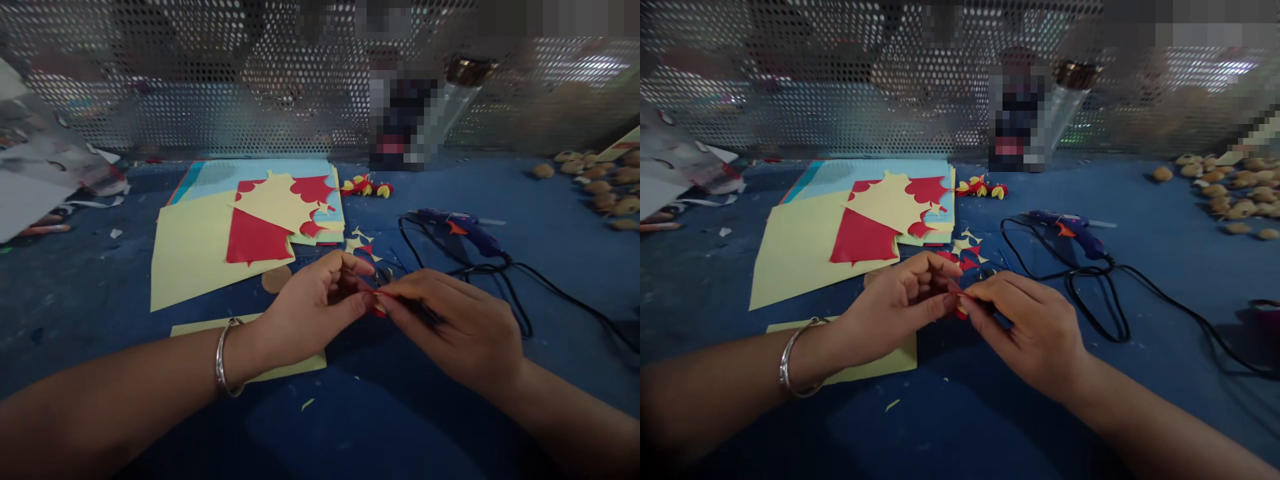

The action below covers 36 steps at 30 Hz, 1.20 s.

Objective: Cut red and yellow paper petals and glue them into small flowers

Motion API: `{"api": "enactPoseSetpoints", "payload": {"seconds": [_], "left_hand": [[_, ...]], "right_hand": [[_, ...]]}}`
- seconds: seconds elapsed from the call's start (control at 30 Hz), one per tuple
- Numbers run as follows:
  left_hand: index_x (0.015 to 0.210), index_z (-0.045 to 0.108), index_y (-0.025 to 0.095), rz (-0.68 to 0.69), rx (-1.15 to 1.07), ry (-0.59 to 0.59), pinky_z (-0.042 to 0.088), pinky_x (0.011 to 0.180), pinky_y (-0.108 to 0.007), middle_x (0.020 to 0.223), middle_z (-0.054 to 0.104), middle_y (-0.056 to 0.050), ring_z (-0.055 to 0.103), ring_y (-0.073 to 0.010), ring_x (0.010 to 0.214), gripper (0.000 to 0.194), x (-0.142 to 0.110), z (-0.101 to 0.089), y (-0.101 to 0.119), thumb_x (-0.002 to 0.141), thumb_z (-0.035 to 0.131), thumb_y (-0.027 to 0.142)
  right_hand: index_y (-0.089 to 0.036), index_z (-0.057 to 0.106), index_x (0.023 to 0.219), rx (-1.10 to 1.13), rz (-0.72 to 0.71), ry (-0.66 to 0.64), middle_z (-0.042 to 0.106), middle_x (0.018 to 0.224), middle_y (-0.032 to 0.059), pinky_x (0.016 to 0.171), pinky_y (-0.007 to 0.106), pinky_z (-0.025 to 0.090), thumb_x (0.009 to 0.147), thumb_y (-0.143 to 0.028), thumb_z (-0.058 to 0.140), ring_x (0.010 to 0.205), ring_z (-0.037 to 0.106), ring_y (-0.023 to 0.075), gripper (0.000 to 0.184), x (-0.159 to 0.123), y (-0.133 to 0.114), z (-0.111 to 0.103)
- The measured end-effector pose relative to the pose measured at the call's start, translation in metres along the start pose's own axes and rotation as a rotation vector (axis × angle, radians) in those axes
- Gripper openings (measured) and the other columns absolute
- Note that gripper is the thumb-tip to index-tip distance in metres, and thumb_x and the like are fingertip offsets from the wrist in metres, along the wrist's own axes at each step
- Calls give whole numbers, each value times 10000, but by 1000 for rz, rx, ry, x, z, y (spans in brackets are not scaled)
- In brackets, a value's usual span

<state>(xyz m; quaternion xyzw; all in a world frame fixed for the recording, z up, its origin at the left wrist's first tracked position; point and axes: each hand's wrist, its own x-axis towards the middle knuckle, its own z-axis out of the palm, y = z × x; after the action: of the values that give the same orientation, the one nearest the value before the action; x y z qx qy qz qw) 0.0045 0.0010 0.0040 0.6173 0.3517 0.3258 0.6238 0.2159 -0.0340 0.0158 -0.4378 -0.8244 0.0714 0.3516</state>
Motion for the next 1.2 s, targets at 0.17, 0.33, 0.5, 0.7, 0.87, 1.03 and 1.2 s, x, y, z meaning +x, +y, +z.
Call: {"api": "enactPoseSetpoints", "payload": {"seconds": [0.17,0.33,0.5,0.7,0.87,1.03,1.2], "left_hand": [[1047,609,182,-182,-297,38,570,741,-226,858,695,5,707,-109,804,191,1,4,5,915,746,195],[940,660,162,-309,-522,83,586,748,-221,835,685,22,681,-77,738,112,0,8,8,917,768,183],[890,702,163,-418,-726,41,619,791,-265,860,715,3,715,-106,774,162,-1,8,8,846,855,193],[862,782,164,-339,-717,70,572,775,-193,857,727,18,701,-71,759,92,1,5,10,826,864,145],[812,777,176,-314,-641,125,533,831,-198,874,728,21,671,-71,831,86,5,2,10,823,861,157],[806,777,174,-290,-605,114,510,816,-205,848,725,25,651,-72,813,91,6,0,9,808,867,160],[810,777,161,-228,-553,122,486,800,-200,825,730,26,635,-68,804,173,7,-2,6,770,928,235]], "right_hand": [[-246,727,980,-43,-39,14,811,876,38,693,276,631,998,-171,633,733,779,172,122,-1,-1,3],[-260,728,985,-64,-43,34,816,875,41,695,300,646,1008,-192,628,728,781,181,123,-3,0,5],[-264,739,1002,-56,-58,53,813,865,38,686,302,651,994,-172,640,709,776,181,135,-2,0,5],[-252,707,1025,-47,-75,75,807,894,45,714,300,649,980,-146,652,745,778,181,128,-1,-2,3],[-238,706,1047,-14,-71,52,806,902,46,699,279,636,997,-190,651,755,776,170,89,-1,-1,1],[-214,693,1042,2,-70,57,798,900,46,732,237,616,1007,-190,648,772,773,144,62,0,-1,2],[-209,700,1031,27,-50,46,798,903,42,724,214,603,1001,-167,641,774,771,138,78,0,2,5]]}}
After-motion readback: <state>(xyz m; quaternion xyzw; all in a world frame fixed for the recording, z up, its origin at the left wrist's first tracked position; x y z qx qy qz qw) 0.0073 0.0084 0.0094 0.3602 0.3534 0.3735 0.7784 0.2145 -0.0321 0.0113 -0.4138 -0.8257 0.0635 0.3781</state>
